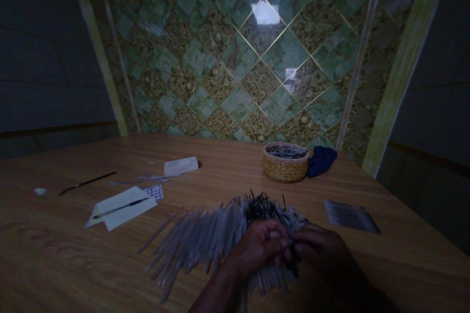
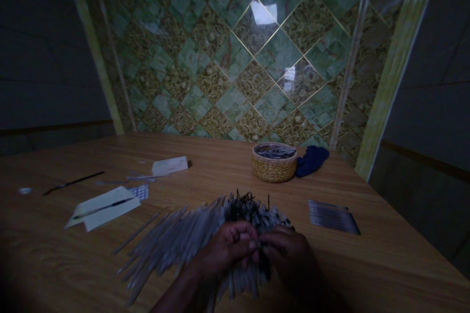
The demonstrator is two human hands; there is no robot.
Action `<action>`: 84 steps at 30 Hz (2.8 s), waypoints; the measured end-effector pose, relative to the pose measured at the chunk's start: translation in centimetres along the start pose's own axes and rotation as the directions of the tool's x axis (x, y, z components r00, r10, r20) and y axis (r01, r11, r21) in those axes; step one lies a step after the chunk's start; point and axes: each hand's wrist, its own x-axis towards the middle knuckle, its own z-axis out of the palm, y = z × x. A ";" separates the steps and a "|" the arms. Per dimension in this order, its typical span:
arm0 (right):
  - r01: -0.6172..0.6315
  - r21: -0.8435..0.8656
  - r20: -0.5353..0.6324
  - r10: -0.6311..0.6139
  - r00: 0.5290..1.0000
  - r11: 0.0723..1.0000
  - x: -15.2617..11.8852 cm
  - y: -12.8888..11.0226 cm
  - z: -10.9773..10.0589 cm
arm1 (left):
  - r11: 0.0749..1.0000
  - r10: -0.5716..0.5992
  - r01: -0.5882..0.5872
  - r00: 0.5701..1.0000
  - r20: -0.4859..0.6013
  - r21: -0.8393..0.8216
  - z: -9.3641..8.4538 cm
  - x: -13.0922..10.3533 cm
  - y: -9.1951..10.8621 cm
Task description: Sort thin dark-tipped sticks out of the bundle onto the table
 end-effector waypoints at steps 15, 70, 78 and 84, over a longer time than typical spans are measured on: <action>0.075 -0.282 0.122 -0.042 0.992 0.956 -0.3 0.0 0.0 | 0.994 -0.058 0.062 0.997 -0.046 0.086 0.6 0.0 0.1; -0.279 0.251 0.109 0.259 0.960 0.927 -0.2 0.8 0.3 | 0.990 -0.033 0.043 0.997 -0.076 0.134 1.0 -0.1 0.1; -0.305 0.178 0.035 0.303 0.952 0.936 -0.4 0.8 0.5 | 0.992 -0.034 0.044 0.996 -0.078 0.122 1.1 0.0 0.0; -0.307 0.318 0.123 0.282 0.952 0.897 -0.3 1.3 0.7 | 0.991 -0.025 0.037 0.996 -0.091 0.126 0.9 0.1 -0.3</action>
